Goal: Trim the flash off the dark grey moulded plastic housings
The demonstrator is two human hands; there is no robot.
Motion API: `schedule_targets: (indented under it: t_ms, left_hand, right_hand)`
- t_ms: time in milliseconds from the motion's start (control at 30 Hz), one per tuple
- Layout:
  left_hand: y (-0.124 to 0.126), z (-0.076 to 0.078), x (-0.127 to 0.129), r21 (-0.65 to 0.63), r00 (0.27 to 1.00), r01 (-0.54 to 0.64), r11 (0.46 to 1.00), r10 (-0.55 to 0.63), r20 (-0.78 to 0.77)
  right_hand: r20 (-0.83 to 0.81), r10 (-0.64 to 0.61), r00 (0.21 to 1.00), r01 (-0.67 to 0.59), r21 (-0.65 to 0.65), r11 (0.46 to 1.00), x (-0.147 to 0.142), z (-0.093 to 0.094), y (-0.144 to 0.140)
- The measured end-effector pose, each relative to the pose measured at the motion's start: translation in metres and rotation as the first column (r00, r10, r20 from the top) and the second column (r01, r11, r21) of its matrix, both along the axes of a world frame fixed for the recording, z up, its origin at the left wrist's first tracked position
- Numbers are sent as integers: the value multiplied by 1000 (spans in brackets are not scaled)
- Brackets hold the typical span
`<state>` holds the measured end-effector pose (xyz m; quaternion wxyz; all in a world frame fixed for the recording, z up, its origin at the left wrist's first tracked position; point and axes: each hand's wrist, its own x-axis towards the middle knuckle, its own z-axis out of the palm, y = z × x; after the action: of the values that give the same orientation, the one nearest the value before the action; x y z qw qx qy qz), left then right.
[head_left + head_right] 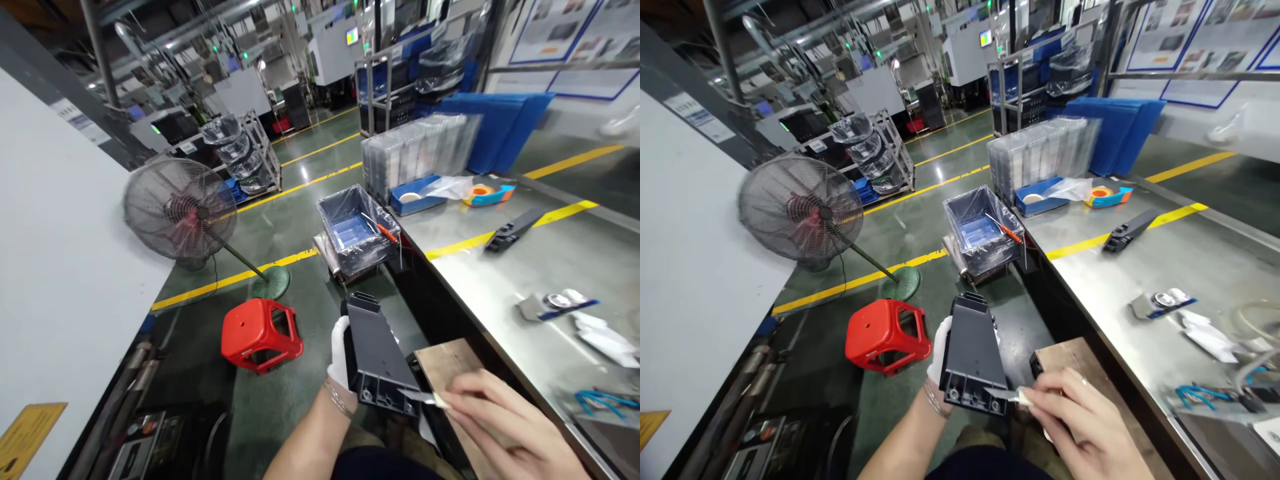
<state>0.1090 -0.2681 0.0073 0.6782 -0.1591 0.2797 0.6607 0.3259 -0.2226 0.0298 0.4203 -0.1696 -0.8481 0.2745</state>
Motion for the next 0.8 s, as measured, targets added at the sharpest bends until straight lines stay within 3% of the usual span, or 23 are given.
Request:
schedule_targets:
  t_ms: [167,300,400,500,667,800]
  left_hand:
    - [27,6,-12,-8,998,-47,999,47,-44]
    - [46,3,-25,58,995,7,998,-1,-104]
    - [65,-3,-42,36,993,21,999,-17,-115]
    - [90,-6,-66,10,994,1,1000,0,-108]
    - [141,2,-116,31,991,115,993,-113,-70]
    - [184,5,-160,39,992,-63,997,67,-103]
  right_hand:
    - [114,156,981,-146,-92,985,-16,-1,27]
    - [-22,93,995,-94,-77,993,-39,-2,48]
    - [4,95,995,-95,4,995,-60,-10,65]
    - [61,113,992,-116,54,992,-85,-13,83]
    - [33,19,999,-21,76,997,-142,2,117]
    - [78,52,996,-52,-9,999,-184,6,136]
